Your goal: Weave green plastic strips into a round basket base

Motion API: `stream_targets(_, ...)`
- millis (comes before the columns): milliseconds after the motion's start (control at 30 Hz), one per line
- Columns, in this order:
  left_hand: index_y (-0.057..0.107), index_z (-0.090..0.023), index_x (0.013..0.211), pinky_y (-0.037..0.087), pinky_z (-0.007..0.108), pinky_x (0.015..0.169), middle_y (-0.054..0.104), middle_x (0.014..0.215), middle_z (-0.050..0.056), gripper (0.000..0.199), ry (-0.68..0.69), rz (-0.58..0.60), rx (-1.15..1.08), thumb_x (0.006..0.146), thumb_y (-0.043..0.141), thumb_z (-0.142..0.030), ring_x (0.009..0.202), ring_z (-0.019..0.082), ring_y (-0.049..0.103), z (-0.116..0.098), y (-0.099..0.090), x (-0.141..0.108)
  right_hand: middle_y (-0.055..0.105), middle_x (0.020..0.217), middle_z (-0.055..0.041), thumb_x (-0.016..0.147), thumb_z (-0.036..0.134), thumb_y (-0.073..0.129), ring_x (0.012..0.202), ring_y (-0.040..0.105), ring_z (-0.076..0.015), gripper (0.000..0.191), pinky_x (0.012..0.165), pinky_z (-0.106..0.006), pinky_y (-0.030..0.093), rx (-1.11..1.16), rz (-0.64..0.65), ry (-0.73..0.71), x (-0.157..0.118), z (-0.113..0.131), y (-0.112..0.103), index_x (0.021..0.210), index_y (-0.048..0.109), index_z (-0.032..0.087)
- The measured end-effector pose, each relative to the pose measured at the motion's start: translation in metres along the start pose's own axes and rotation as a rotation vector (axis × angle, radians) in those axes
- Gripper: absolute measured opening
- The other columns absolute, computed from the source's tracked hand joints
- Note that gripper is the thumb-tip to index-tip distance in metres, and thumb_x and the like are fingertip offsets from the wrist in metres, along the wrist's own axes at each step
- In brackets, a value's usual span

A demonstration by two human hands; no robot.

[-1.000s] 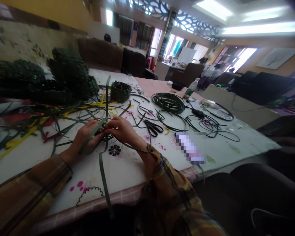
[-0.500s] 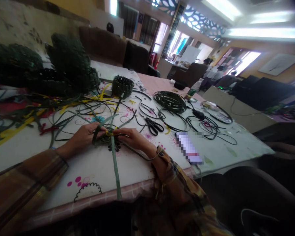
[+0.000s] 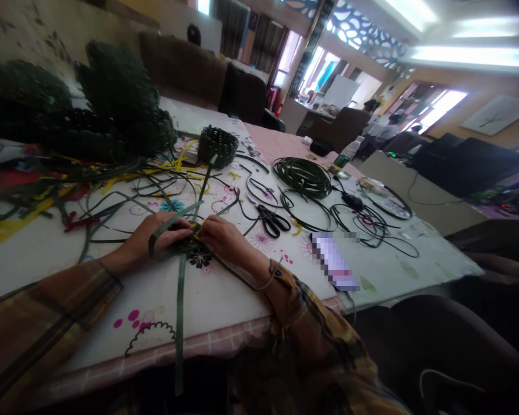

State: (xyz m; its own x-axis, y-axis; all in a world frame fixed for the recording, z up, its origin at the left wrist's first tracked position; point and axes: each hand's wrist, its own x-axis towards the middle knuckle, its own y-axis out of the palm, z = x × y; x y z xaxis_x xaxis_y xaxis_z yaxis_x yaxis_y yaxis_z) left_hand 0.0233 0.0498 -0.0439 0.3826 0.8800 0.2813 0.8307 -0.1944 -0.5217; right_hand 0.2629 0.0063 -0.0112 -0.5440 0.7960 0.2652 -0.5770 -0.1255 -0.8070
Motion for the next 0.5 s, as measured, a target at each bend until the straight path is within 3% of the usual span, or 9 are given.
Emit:
stream_targets(167,0.082,-0.029,0.082,0.044,0.036,0.076,0.074,0.079,0.007,0.024,0.086,0.039,0.257,0.085,0.074,-0.051,0.081,0.03,0.061,-0.004,0.006,0.0,0.071,0.1,-0.0047,0.101,0.017,0.074,0.095,0.068,-0.0179,0.007,0.092,-0.03,0.054,0.117,0.001,-0.031,-0.004,-0.007,0.0,0.095,0.075,0.018)
stream_targets(333,0.081,-0.028,0.085,0.048,0.039,0.083,0.074,0.083,0.008,0.019,0.195,0.029,0.271,0.088,0.069,-0.041,0.084,0.031,0.063,-0.018,0.006,-0.004,0.076,0.118,-0.0104,0.103,0.022,0.075,0.116,0.068,-0.0234,0.007,0.111,-0.04,0.053,-0.025,0.054,-0.161,-0.011,-0.005,0.005,0.103,0.082,0.019)
stream_targets(433,0.082,-0.028,0.092,0.05,0.038,0.09,0.077,0.097,0.009,0.02,0.275,-0.069,0.211,0.092,0.069,-0.044,0.095,0.031,0.069,-0.035,-0.012,-0.011,0.075,0.123,-0.012,0.11,0.023,0.065,0.118,0.066,-0.0237,0.017,0.112,-0.039,0.053,-0.117,0.03,-0.158,-0.019,0.003,0.01,0.11,0.081,0.019)
stream_targets(500,0.081,-0.027,0.092,0.05,0.037,0.089,0.077,0.1,0.008,0.025,0.255,-0.221,0.272,0.097,0.068,-0.048,0.096,0.03,0.069,-0.043,-0.03,-0.018,0.074,0.128,-0.0121,0.11,0.02,0.062,0.122,0.064,-0.0241,0.018,0.111,-0.038,0.053,-0.174,-0.007,-0.163,-0.026,0.008,0.015,0.115,0.08,0.021)
